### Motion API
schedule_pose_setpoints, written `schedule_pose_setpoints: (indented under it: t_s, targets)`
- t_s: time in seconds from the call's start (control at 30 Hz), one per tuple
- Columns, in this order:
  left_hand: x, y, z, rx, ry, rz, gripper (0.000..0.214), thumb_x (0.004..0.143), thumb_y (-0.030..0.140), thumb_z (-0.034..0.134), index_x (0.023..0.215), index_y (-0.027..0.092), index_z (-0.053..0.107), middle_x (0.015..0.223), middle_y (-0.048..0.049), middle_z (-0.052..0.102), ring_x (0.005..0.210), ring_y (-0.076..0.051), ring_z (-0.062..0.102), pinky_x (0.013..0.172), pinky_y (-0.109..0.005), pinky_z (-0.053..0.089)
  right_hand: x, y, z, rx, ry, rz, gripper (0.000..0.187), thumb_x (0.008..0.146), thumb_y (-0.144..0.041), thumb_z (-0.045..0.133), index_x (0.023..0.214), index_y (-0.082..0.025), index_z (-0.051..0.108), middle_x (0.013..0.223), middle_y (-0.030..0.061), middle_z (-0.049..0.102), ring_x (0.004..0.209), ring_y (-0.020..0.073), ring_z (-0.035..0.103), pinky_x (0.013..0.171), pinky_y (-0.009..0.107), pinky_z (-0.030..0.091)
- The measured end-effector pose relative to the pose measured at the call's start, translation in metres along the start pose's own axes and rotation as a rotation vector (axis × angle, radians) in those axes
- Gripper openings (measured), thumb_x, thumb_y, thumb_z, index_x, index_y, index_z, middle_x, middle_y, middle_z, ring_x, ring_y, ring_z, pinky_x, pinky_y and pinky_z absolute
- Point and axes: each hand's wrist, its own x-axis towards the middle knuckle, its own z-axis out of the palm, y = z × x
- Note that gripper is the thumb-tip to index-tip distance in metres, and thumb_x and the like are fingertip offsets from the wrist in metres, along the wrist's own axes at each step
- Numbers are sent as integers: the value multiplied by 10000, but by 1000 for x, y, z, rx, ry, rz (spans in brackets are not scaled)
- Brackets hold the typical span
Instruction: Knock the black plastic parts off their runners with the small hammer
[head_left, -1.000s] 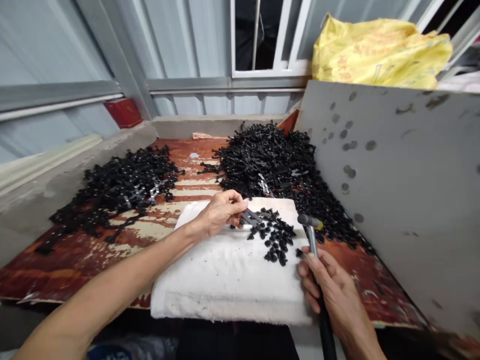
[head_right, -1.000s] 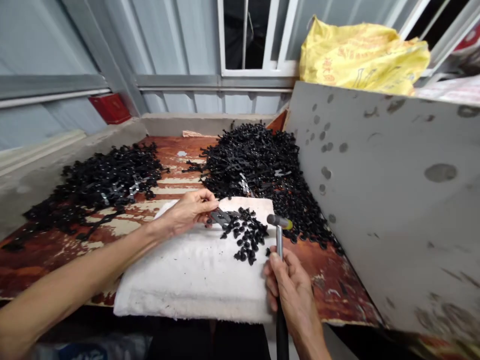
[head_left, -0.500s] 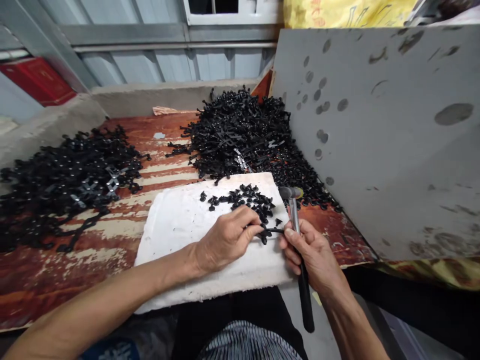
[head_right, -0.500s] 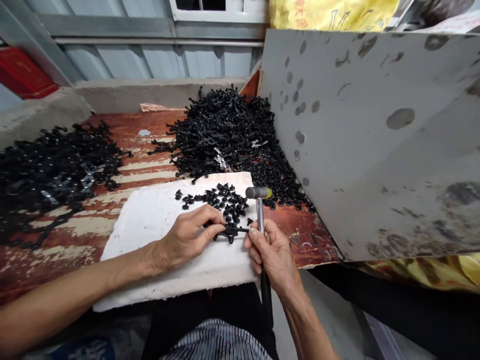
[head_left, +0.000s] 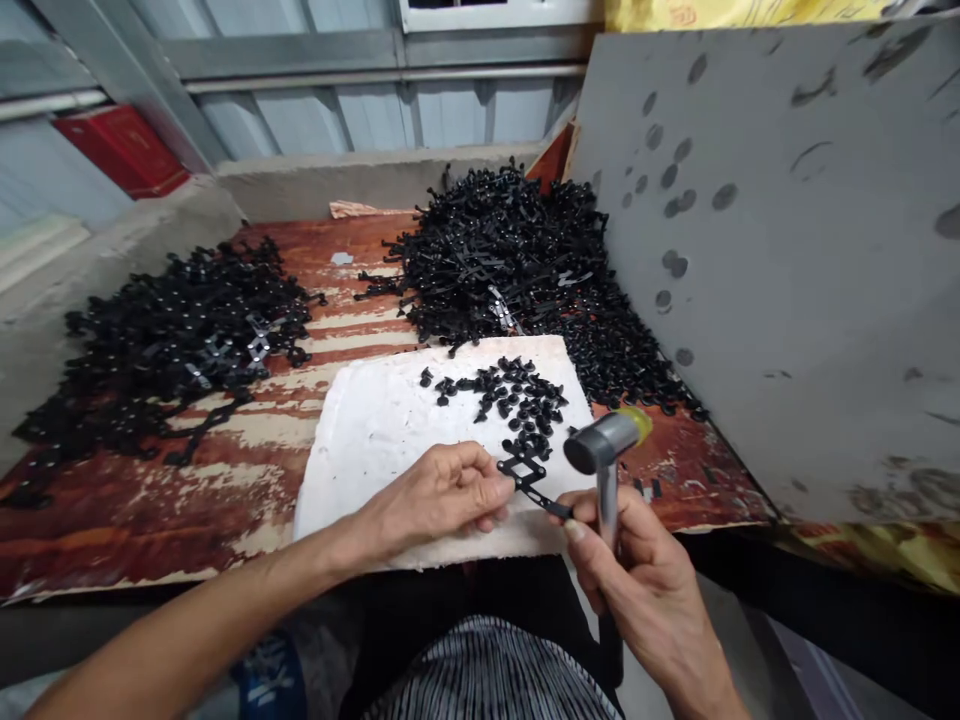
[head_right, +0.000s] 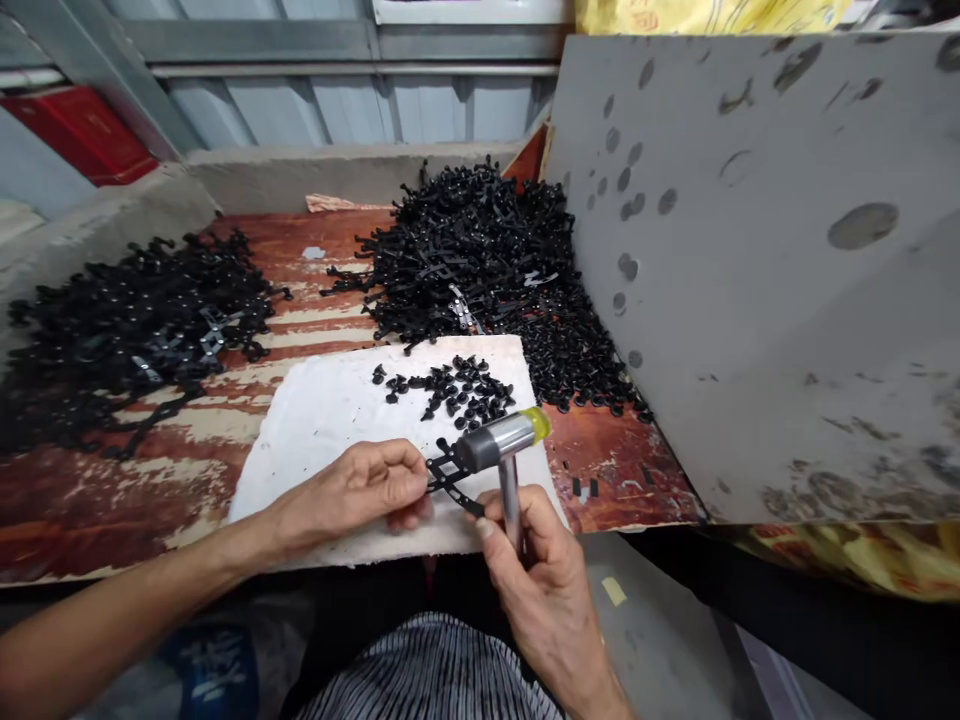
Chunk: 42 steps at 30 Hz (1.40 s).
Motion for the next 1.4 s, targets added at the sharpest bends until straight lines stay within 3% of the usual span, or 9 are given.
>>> schedule_pose_setpoints:
  t_s: [0.13, 0.3, 0.67, 0.87, 0.97, 1.07, 1.17, 1.27, 1.4]
  targets:
    - [4, 2, -5, -238, -90, -192, 504, 697, 591, 730, 823, 114, 626, 856, -115, 706, 626, -148, 648, 519, -252, 481, -7, 4, 6, -53, -35, -30, 199, 886, -403, 606, 796, -227, 576, 544, -78, 400, 402, 71, 337, 344, 191, 290]
    - [8, 1, 2, -325, -28, -162, 495, 598, 517, 837, 764, 108, 614, 742, -62, 677, 600, -134, 648, 512, -230, 501, -8, 2, 11, -51, -70, -15, 239, 870, -434, 613, 777, -221, 558, 536, -79, 412, 392, 74, 341, 339, 204, 290]
    - [16, 9, -15, -268, -186, -302, 474, 644, 524, 807, 794, 94, 675, 782, -135, 741, 586, -147, 662, 528, -246, 511, -5, 8, 14, 78, -87, 105, 322, 826, -532, 654, 792, -233, 538, 530, -77, 441, 380, 66, 315, 328, 202, 237]
    - [14, 3, -18, -217, -251, -272, 485, 733, 556, 726, 819, 79, 713, 854, -159, 746, 603, -137, 652, 501, -223, 471, 0, 2, 21, 123, -129, 207, 416, 763, -608, 678, 793, -235, 498, 480, -102, 395, 371, 62, 300, 336, 189, 235]
    - [15, 2, -17, -209, -186, -205, 432, 710, 497, 761, 817, 84, 697, 791, -130, 734, 595, -136, 643, 492, -219, 469, 0, 2, 24, 127, -152, 234, 374, 791, -571, 664, 820, -239, 494, 463, -114, 371, 365, 60, 269, 332, 182, 214]
    - [16, 4, -14, -203, -26, -130, 296, 743, 373, 743, 804, 94, 666, 789, -106, 725, 605, -124, 643, 508, -213, 486, 0, -1, 21, 29, -176, 175, 331, 853, -546, 592, 944, -231, 552, 491, -91, 421, 377, 82, 318, 330, 197, 250]
    - [14, 5, -16, -201, 118, -86, 194, 764, 283, 700, 763, 106, 622, 803, -98, 723, 582, -110, 632, 471, -197, 474, 3, -3, 10, -183, -132, 45, 329, 903, -483, 534, 1090, -224, 608, 529, -52, 495, 409, 119, 415, 390, 240, 395]
    - [11, 3, -23, -208, 182, -77, 191, 763, 272, 689, 735, 116, 582, 764, -85, 712, 503, -82, 582, 395, -168, 402, 6, 2, -2, -402, -36, -131, 357, 922, -407, 502, 1207, -222, 612, 767, 54, 687, 645, 199, 636, 678, 372, 570]
    - [6, -2, -29, -236, 147, -131, 233, 732, 292, 711, 727, 132, 542, 691, -56, 687, 439, -61, 527, 342, -149, 309, 9, 14, -10, -631, -10, -333, 413, 950, -299, 455, 1342, -204, 544, 1126, 147, 708, 994, 275, 686, 940, 504, 524]
